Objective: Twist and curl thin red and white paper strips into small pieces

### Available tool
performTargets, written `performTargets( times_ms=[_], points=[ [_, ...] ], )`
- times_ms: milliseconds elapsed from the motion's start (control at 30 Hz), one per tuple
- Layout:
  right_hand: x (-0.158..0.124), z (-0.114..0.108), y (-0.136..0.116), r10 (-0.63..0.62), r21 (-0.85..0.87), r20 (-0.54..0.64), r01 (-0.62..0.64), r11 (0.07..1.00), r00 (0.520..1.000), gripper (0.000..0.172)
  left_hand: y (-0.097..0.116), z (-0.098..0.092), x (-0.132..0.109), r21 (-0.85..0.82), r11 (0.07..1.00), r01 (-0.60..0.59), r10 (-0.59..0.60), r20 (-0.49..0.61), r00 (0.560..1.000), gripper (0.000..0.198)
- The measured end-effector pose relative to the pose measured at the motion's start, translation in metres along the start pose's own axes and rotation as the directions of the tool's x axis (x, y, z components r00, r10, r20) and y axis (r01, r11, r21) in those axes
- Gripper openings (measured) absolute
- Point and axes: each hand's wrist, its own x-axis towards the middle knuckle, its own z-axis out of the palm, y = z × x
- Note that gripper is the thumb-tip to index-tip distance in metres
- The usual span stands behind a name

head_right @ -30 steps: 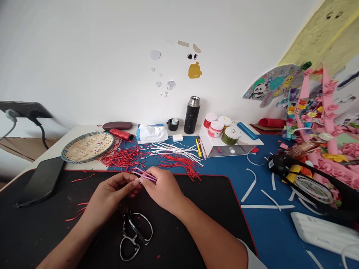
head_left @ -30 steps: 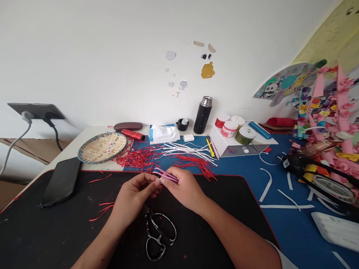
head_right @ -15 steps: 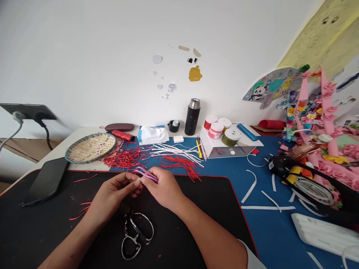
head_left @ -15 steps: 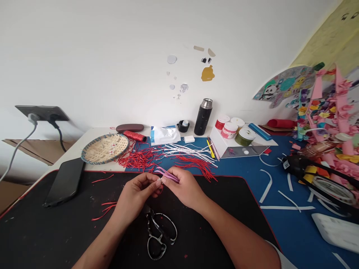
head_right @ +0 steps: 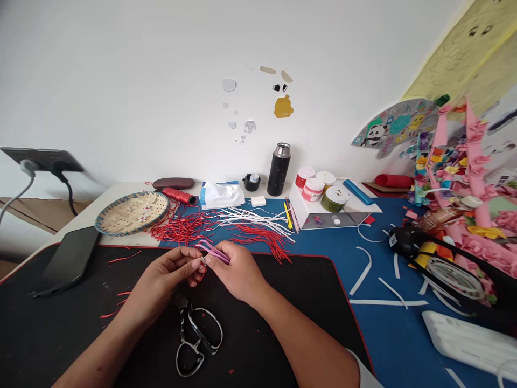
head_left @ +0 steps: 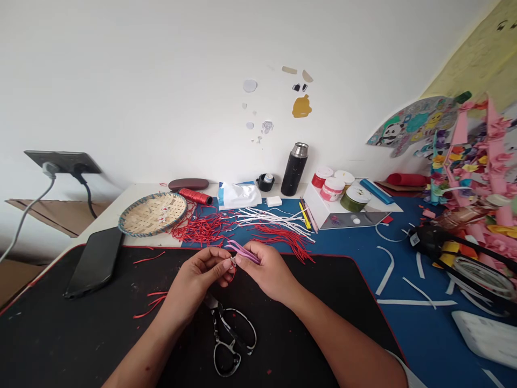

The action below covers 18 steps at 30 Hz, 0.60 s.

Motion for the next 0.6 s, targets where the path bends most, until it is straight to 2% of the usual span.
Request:
performTargets(
  times_ms=[200, 600],
  points=[
    [0.0006, -0.0006, -0.0009, 0.013, 0.003, -0.006, -0.013, 1.0, 1.0, 0.026, 0.0004, -0.0017, 0.0006, -0.03, 0.999, -0.011, 0.01, -0.028, 1.0, 0.034],
    [-0.0007, -0.001, -0.0037, 0.025, 0.035, 0.03, -0.026, 0.999, 0.999, 0.027, 0.0041, -0.0004, -0.0014, 0.161, 0.984, -0.081, 0.091, -0.054, 0.994, 0.032]
  ],
)
